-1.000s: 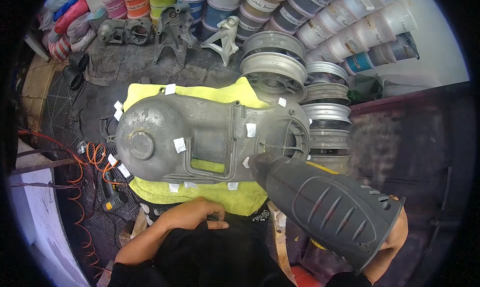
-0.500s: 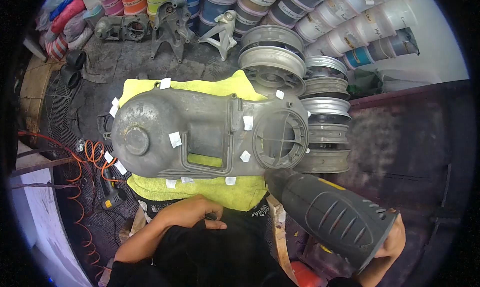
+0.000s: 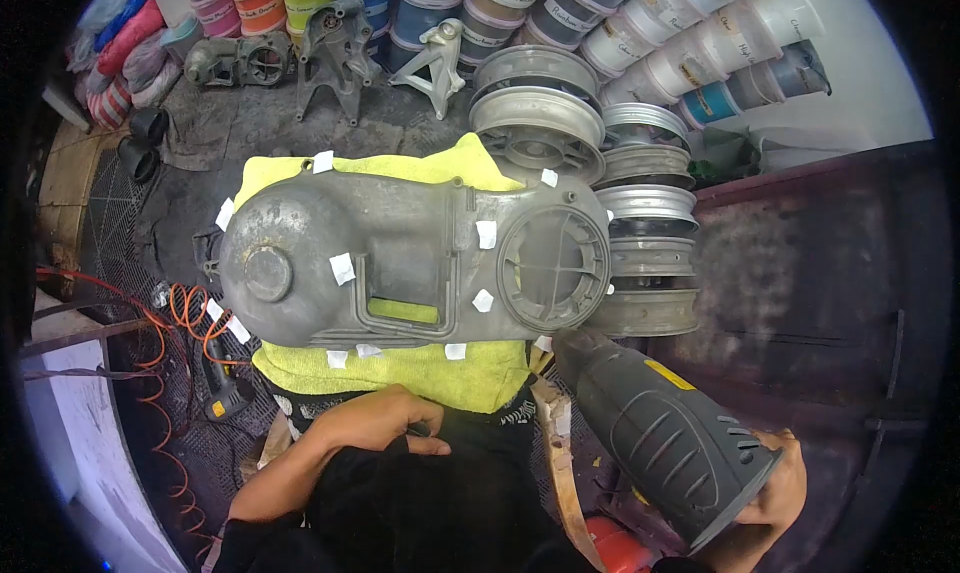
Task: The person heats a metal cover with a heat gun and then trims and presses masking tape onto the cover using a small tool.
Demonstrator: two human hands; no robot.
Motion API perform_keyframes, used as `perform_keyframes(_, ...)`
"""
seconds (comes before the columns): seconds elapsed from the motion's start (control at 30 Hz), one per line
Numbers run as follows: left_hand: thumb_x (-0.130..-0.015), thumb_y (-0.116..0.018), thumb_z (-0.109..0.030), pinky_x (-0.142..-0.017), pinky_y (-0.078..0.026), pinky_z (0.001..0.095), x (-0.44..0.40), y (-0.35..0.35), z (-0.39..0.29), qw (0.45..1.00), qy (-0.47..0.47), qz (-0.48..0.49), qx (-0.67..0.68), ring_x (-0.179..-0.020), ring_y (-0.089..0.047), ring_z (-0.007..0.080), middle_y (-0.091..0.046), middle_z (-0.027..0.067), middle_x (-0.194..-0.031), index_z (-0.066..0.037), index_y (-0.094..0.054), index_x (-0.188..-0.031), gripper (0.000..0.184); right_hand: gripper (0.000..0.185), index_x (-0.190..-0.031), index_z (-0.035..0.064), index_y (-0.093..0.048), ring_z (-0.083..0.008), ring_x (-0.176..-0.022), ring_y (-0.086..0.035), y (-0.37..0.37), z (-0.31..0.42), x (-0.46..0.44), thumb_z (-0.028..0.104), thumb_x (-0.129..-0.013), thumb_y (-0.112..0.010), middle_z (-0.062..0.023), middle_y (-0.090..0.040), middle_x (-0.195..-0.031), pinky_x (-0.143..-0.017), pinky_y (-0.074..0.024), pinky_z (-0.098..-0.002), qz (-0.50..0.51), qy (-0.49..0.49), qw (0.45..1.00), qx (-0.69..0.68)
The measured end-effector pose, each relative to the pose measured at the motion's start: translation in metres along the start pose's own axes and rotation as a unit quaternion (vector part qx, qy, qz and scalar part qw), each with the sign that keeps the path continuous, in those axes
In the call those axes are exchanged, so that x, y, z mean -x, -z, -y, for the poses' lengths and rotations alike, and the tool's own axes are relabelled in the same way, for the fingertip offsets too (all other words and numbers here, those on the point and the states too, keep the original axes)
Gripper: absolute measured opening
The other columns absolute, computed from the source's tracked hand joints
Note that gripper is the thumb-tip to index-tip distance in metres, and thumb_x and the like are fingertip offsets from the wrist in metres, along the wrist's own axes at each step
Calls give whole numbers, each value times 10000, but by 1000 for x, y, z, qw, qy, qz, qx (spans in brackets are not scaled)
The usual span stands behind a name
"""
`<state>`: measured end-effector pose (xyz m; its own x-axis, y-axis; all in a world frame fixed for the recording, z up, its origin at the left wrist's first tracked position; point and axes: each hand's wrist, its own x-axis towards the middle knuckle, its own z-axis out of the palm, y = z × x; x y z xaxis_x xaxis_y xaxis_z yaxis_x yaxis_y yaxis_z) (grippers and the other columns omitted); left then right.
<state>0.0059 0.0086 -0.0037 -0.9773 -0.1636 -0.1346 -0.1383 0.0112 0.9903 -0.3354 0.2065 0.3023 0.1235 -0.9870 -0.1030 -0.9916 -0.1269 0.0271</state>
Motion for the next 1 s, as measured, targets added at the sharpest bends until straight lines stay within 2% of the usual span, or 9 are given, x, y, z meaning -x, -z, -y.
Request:
perform_keyframes(0.1,-893,-779,-345,-558,-420,407,2,-2,-1,1000,-9,5,-7,-563,-560,293,-566,146,-615,-25,-603,-770,385,467,-785,16,-663,-275,-483,-563,4,-3,1,380,-562,-850,-108,-627,-681,-525,-380,-359,37,6,999,-30)
perform_keyframes(0.2,-897,-774,-343,-561,-421,408,4,-7,-1,1000,-28,7,-3,-563,-559,304,-567,143,-613,-27,-601,-761,385,502,-831,3,-675,-256,-464,-540,-1,-4,1,378,-544,-843,-101,-613,-656,-513,-370,-351,-11,47,999,-15)
perform_keyframes(0.27,-900,-770,-340,-567,-431,413,6,-11,-3,1000,-21,21,-2,-575,-578,323,-589,145,-628,-28,-604,-761,380,519,-865,-8,-681,-253,-465,-555,-13,-6,6,371,-541,-826,-103,-613,-645,-495,-369,-349,-53,1,995,-88)
perform_keyframes(0.37,-912,-753,-344,-590,-455,434,11,-19,-7,999,-41,18,-31,-637,-628,359,-628,160,-672,-29,-612,-773,372,532,-902,-25,-685,-262,-484,-601,-32,-10,16,361,-553,-796,-117,-628,-649,-477,-387,-349,-65,-122,950,-279)
perform_keyframes(0.5,-919,-738,-356,-619,-478,451,18,-29,-11,998,-26,0,-55,-711,-663,384,-660,168,-719,-36,-620,-786,366,528,-908,-40,-685,-275,-502,-636,-56,9,-10,356,-571,-776,-137,-647,-669,-476,-421,-347,-112,-55,935,-331)
perform_keyframes(0.6,-926,-728,-353,-630,-485,449,25,-33,-15,998,-22,-19,-55,-727,-670,381,-668,166,-731,-39,-619,-789,360,587,-936,-76,-685,-304,-516,-660,-47,10,-32,384,-580,-762,-155,-667,-695,-500,-479,-339,-45,13,964,-263)
perform_keyframes(0.77,-937,-711,-396,-651,-492,470,35,-36,-24,1000,0,-12,-17,-734,-656,422,-655,189,-705,-37,-613,-802,396,581,-930,-76,-687,-304,-509,-654,-55,20,-50,390,-589,-758,-152,-665,-689,-489,-474,-342,-34,55,966,-252)
perform_keyframes(0.9,-946,-715,-274,-578,-446,426,48,-45,-32,997,-60,-27,46,-630,-622,334,-641,138,-687,-42,-591,-772,316,562,-921,-73,-688,-302,-505,-651,-58,37,-71,388,-606,-754,-150,-664,-685,-482,-471,-344,-12,87,968,-237)
perform_keyframes(1.0,-942,-721,-253,-561,-431,420,55,-50,-33,995,-68,-49,56,-606,-606,318,-618,131,-663,-39,-573,-761,316,548,-914,-70,-689,-300,-502,-649,-59,50,-81,387,-619,-752,-149,-663,-682,-478,-469,-345,-2,109,968,-227)
